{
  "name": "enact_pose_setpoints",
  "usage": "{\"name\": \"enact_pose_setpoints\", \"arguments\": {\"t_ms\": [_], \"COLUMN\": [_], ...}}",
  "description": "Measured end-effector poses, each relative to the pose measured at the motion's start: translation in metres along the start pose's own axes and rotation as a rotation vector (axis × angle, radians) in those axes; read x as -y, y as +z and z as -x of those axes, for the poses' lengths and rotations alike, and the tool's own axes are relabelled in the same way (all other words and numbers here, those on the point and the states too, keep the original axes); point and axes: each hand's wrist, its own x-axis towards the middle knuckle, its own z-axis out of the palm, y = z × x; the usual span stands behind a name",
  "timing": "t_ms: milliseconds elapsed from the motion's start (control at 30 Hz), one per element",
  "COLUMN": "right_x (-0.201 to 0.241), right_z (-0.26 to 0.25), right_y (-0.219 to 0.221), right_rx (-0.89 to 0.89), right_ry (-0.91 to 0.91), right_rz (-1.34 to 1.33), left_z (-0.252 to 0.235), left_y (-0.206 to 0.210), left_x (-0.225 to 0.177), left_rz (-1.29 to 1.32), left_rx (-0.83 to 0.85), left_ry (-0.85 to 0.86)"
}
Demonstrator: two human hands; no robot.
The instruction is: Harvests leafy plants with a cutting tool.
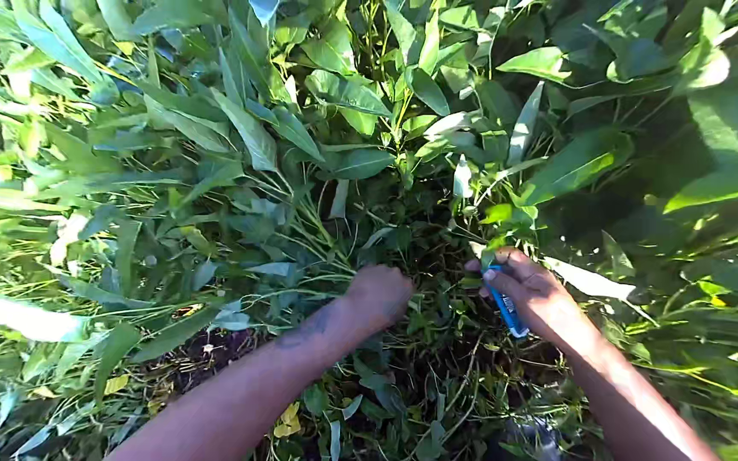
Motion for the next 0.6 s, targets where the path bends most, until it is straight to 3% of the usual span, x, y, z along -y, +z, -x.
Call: {"name": "enact_pose_setpoints", "arguments": {"t_ms": [67, 167, 233, 300, 367, 433, 600], "right_x": [0.033, 0.078, 0.093, 0.084, 0.070, 0.066, 0.073], "right_z": [0.003, -0.023, -0.053, -0.078, -0.088, -0.084, -0.070], "right_y": [0.008, 0.029, 0.056, 0.083, 0.094, 0.087, 0.032], "right_rx": [0.055, 0.151, 0.362, 0.545, 0.610, 0.519, 0.351], "right_ry": [-0.211, -0.549, -0.384, -0.150, 0.004, 0.083, -0.079], "right_rz": [0.198, 0.800, 1.181, 1.375, 1.442, 1.459, 1.094], "left_z": [0.009, 0.016, 0.017, 0.017, 0.017, 0.024, 0.073], "left_y": [0.015, 0.031, 0.033, 0.028, 0.014, -0.001, -0.059], "left_x": [0.005, 0.013, 0.015, 0.017, 0.023, 0.038, 0.098], "left_rz": [-0.035, -0.088, -0.131, -0.140, -0.124, -0.063, 0.230], "left_rx": [-0.012, -0.142, -0.222, -0.265, -0.242, -0.237, -0.405], "left_ry": [-0.022, 0.019, 0.047, 0.041, -0.009, -0.058, -0.061]}}
